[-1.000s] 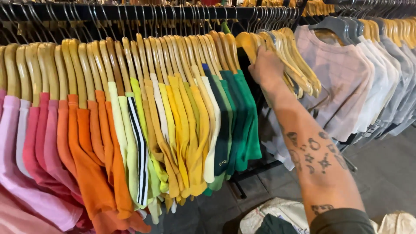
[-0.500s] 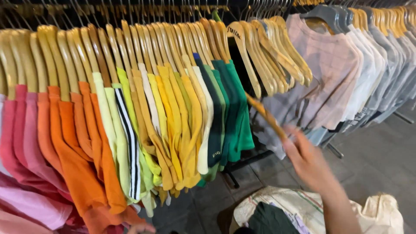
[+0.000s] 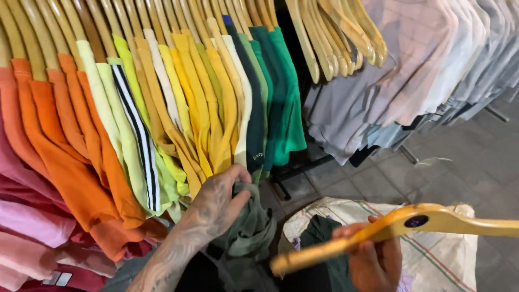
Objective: Picking up clothing items from a rack, placing some on hangers, and sorting others into a large collection bag on the floor.
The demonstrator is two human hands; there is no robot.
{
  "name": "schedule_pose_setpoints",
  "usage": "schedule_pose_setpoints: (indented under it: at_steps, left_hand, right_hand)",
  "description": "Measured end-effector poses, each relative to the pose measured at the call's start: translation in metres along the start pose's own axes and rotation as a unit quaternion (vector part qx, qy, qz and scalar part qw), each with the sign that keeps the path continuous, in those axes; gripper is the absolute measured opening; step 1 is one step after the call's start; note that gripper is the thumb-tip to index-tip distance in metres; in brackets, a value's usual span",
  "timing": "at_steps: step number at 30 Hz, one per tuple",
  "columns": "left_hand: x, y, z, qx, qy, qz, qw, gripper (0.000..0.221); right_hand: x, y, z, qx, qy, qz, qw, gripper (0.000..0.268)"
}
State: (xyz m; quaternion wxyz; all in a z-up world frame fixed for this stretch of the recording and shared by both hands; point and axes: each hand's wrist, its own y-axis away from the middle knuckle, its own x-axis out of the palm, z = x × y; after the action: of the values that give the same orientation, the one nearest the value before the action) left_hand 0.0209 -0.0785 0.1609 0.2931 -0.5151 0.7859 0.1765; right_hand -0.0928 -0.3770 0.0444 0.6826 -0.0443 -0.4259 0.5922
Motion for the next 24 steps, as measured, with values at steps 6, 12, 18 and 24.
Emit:
schedule_pose_setpoints:
  at_steps: [6, 12, 18, 24]
  left_hand:
    - [0.022, -0.022, 0.015, 0.046, -0.007, 0.062, 0.997, 0.005]
    - [0.009, -0.036, -0.001, 0.055, -0.089, 0.115, 0.988, 0.007]
    - [-0.008, -0.031, -0.026, 0.046, -0.139, 0.136, 0.98, 0.013]
    - [-0.022, -0.019, -0.039, 0.134, -0.062, 0.195, 0.97, 0.03]
  right_hand:
    - [0.044, -0.019, -0.013, -0.112, 0.157, -0.042, 0.98, 0.027]
    - [0.062, -0.018, -0.014, -0.167, 0.218, -0.063, 0.959, 0.019]
    - [0.071, -0.027, -0.004, -0.221, 0.251, -0.063, 0.94, 0.02]
    - [0.065, -0.024, -0.025, -0.186, 0.17, 0.0, 0.968, 0.037]
